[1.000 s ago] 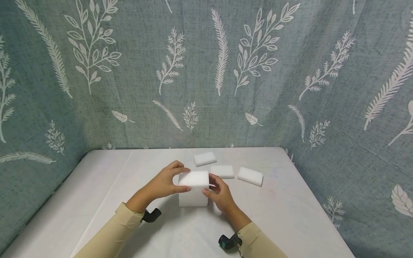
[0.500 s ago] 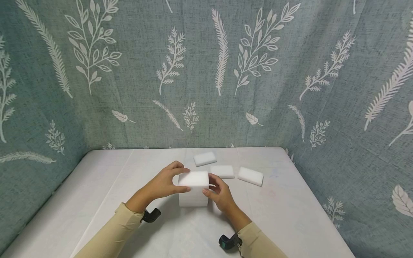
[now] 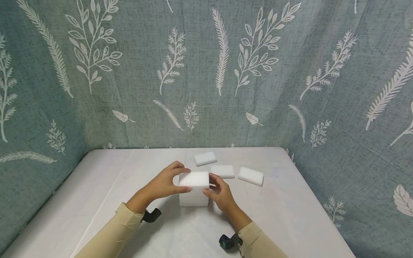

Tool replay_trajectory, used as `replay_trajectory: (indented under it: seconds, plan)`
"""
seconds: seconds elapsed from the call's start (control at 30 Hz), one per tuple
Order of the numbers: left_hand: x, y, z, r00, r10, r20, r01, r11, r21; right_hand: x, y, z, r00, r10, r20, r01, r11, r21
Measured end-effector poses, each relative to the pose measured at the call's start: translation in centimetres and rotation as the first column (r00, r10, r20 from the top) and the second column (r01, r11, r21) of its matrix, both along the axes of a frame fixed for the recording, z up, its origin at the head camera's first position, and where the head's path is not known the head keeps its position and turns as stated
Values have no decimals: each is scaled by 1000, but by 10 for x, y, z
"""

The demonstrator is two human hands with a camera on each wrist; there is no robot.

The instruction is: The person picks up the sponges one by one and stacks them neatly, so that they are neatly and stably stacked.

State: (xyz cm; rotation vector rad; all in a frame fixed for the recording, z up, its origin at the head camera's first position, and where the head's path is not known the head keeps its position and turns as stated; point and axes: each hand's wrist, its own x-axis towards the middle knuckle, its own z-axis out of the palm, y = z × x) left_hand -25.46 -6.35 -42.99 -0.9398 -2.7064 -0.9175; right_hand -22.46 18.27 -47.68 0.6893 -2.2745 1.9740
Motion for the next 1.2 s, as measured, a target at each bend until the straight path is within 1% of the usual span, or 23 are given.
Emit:
replay_trajectory:
  seconds: [0.1,0.17,0.3,0.4,0.53,0.63,0.73,0.87,0.97,1.07,1.2]
  plan:
    - [-1,-1,-1,1000,-8,17,8,1000,16,0,1,0,1000,-4,7,4,1000,3]
    - [-1,-2,-2,999,-7,42,6,999,31,0,1,0,1000,-6,16,6,1000,8]
    - [-1,-7,-5,994,22,111,-29,998,64,-1,1,0,1000,-2,28,2,1000,7]
    - [-1,-10,-7,990,45,132,-55,996,71,-2,0,-1,1000,-1,26,1,1000,-4]
    - [-1,-12,-11,990,37,133,-51,994,101,-14,5,-17,1000,6,-13,-7,998,-67]
    - [-1,-11,-15,990,21,142,-42,988,151,-25,10,-28,997,34,-68,-42,991,-124]
    - [-2,-11,-19,986,19,164,-50,982,185,-31,16,-26,990,69,-119,-86,987,-138]
    - [-2,-12,-24,980,15,196,-55,978,200,-36,24,-20,983,92,-157,-104,992,-70]
    - [-2,-12,-26,980,17,196,-56,979,195,-38,30,-15,983,99,-153,-100,995,1]
    - [-3,-12,-27,982,20,186,-55,981,187,-36,34,-3,985,106,-136,-99,993,57]
    - [-4,-12,-25,984,22,178,-55,981,184,-33,36,13,987,108,-120,-94,989,118]
